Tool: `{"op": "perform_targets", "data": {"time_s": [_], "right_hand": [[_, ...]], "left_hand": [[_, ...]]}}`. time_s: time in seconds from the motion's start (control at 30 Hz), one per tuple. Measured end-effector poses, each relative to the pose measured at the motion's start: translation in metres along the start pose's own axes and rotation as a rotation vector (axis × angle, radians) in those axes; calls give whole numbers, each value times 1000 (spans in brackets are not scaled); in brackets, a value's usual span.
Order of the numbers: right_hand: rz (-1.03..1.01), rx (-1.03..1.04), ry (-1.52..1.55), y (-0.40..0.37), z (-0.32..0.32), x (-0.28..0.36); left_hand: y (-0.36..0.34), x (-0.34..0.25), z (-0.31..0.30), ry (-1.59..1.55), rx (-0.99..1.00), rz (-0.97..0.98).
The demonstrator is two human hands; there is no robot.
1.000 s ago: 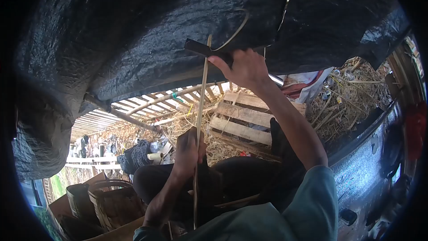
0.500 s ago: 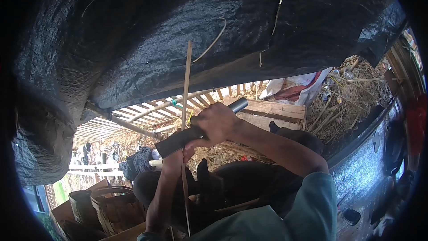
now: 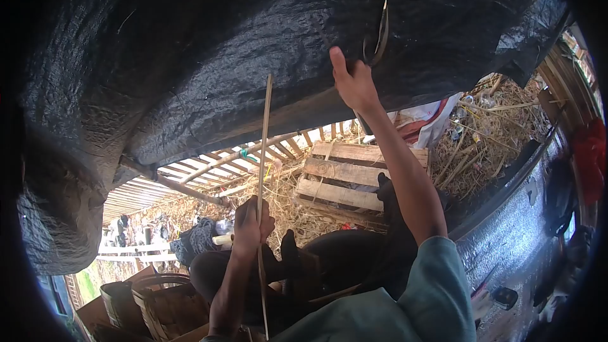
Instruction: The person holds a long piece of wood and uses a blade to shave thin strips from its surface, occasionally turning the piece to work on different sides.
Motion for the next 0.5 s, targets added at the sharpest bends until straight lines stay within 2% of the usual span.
{"op": "perform_targets", "data": {"time_s": [0.1,0.23,0.3,0.4,0.43,0.5], "right_hand": [[-66,135,-183,-15,25,-3],[-275,409,-332,-71,60,23],[-412,515,-394,-96,80,16],[-621,593,-511,-140,88,32],[-644,660,-583,-150,90,33],[-738,639,-562,-165,93,30]], "left_hand": [[0,-13,4,51,-5,15],[6,-15,-9,211,-40,95],[5,-23,-8,349,-100,144],[8,-19,-10,393,-176,159],[8,-17,-9,384,-180,243],[8,-9,-17,476,-72,351]]}}
Point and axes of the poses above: each hand's wrist, its own y-axis towards the middle knuckle, its own z-axis out of the palm, x = y × z, the point moved 3 cm from there along y, towards the middle knuckle, and after that the axes turned 7 degrees about z, right-handed, at the moved point
